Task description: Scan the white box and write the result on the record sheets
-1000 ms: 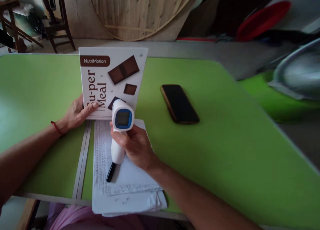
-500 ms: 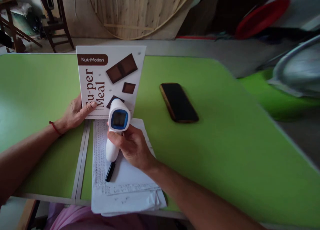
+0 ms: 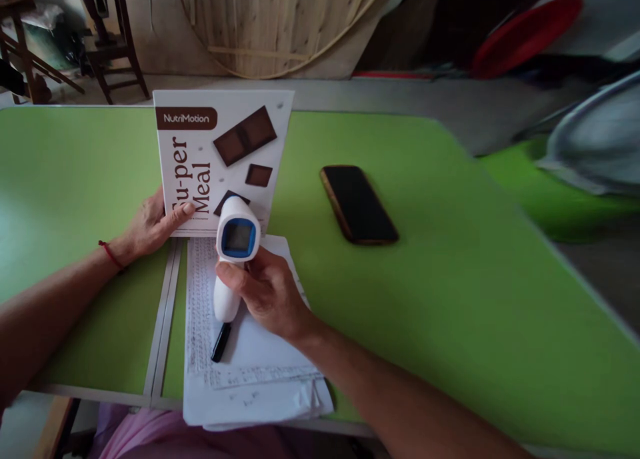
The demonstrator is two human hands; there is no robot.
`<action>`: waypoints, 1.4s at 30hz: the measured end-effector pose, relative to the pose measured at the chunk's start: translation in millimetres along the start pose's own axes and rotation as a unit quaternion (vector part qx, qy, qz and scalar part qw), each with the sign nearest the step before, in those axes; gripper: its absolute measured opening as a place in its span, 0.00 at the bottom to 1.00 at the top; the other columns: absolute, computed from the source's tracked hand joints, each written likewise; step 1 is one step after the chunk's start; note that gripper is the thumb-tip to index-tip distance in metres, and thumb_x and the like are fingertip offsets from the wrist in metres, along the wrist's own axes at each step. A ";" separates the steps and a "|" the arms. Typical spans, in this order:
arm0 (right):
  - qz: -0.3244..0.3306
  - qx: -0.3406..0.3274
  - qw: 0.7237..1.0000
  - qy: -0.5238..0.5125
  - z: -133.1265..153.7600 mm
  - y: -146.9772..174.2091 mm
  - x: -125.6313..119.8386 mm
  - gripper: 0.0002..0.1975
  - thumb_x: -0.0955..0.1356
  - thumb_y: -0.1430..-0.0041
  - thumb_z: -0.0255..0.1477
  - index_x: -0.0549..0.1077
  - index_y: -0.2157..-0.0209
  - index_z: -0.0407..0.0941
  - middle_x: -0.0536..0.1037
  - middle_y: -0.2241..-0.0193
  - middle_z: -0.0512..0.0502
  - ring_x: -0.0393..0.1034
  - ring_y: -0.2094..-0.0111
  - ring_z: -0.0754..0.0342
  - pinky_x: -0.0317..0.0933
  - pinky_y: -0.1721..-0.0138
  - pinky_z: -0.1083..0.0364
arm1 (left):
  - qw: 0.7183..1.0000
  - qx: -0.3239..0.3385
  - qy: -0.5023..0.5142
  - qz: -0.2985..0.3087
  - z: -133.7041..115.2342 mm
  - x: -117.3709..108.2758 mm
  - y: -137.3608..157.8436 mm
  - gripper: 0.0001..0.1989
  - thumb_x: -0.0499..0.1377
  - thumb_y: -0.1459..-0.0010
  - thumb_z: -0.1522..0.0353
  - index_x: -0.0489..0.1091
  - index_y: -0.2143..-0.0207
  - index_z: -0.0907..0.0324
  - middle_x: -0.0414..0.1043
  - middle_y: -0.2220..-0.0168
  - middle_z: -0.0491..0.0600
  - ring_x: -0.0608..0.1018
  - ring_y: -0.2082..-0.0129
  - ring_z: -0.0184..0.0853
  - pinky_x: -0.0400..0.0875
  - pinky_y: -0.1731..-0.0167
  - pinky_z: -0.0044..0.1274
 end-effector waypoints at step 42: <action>-0.093 -0.098 0.971 0.199 43.4 5.9 -38.8 0.13 0.73 0.49 0.42 0.73 0.73 0.47 0.71 0.79 0.49 0.63 0.76 0.55 0.58 0.74 0.53 | 0.999 -0.047 0.010 -0.019 4.2 -4.2 -1.3 0.36 0.65 0.51 0.41 0.68 0.53 0.59 0.78 0.53 0.56 0.80 0.55 0.48 0.78 0.59 0.39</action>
Point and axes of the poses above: each hand's wrist, its own y-axis away from the middle knuckle, its own x-axis out of the palm, z = x × y, the point moved 2 cm from there along -y, towards the middle knuckle
